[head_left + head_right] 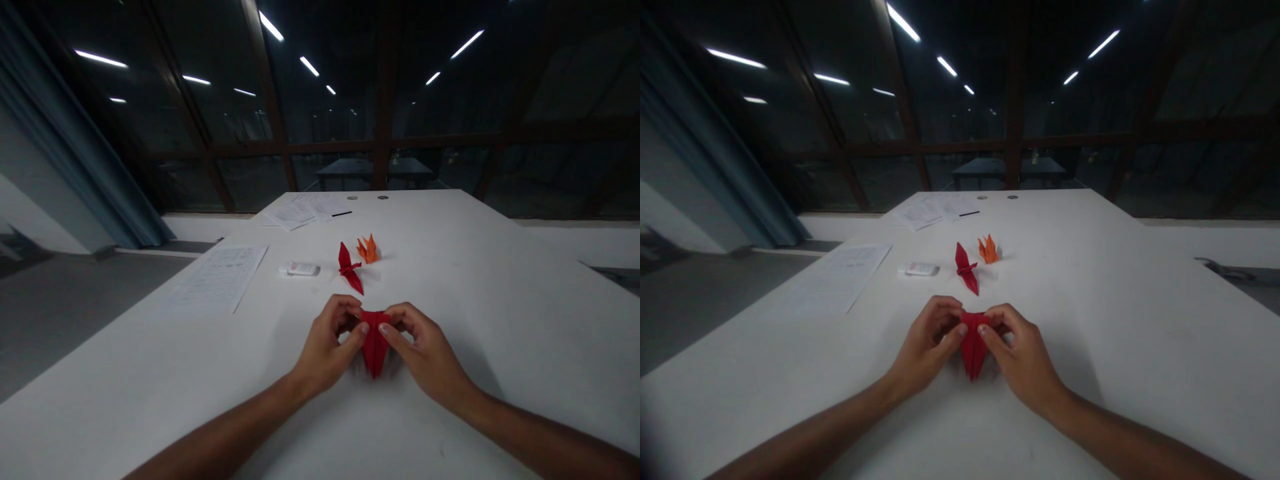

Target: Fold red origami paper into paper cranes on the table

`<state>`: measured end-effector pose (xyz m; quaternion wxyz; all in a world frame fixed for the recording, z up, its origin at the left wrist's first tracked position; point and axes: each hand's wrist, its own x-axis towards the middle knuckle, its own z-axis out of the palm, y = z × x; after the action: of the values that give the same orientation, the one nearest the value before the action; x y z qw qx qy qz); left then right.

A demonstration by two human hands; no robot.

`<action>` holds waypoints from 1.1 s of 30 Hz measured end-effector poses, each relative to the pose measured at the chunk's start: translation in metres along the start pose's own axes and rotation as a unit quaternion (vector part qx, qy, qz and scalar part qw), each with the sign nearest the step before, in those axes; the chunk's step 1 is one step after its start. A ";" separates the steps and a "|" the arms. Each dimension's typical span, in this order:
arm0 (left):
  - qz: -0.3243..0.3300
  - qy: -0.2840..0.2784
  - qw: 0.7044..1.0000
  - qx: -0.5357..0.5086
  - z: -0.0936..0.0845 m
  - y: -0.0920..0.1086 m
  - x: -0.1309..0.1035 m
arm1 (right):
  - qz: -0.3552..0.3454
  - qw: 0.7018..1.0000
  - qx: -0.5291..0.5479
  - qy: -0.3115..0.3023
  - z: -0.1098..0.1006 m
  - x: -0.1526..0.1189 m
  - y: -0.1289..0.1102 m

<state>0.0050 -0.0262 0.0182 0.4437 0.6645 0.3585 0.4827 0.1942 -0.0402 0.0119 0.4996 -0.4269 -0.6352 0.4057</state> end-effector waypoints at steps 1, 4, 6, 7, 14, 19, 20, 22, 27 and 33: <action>-0.018 -0.010 1.000 -0.019 0.000 -0.001 0.001 | 0.007 1.000 0.016 0.006 0.000 0.001 0.003; -0.060 -0.031 0.995 -0.079 -0.001 -0.006 0.004 | 0.034 0.998 0.056 -0.003 0.000 0.003 0.010; -0.080 -0.045 0.989 -0.114 -0.003 -0.009 0.006 | 0.060 0.993 0.091 -0.039 0.001 0.006 0.012; -0.089 -0.051 0.987 -0.125 -0.004 -0.010 0.007 | 0.078 0.989 0.111 -0.060 0.001 0.007 0.012; -0.103 -0.079 0.986 -0.103 -0.015 -0.014 0.014 | 0.150 0.966 0.207 -0.029 0.001 0.011 0.010; -0.105 -0.096 0.981 -0.134 -0.020 -0.013 0.015 | 0.168 0.957 0.231 -0.046 0.004 0.010 0.017; -0.109 -0.100 0.979 -0.137 -0.021 -0.012 0.015 | 0.170 0.956 0.236 -0.045 0.005 0.009 0.018; -0.112 -0.107 0.979 -0.132 -0.021 -0.012 0.014 | 0.180 0.953 0.242 -0.037 0.006 0.008 0.019; -0.090 -0.117 0.985 -0.094 -0.021 -0.015 0.015 | 0.199 0.946 0.255 -0.010 0.007 0.008 0.016; -0.106 -0.076 0.988 -0.077 -0.019 -0.023 0.017 | 0.169 0.943 0.276 -0.076 0.005 0.009 0.023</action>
<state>-0.0094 0.0015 0.0045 0.5679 0.6213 0.3545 0.4071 0.1913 -0.0254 -0.0079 0.4721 -0.3418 -0.4527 0.6748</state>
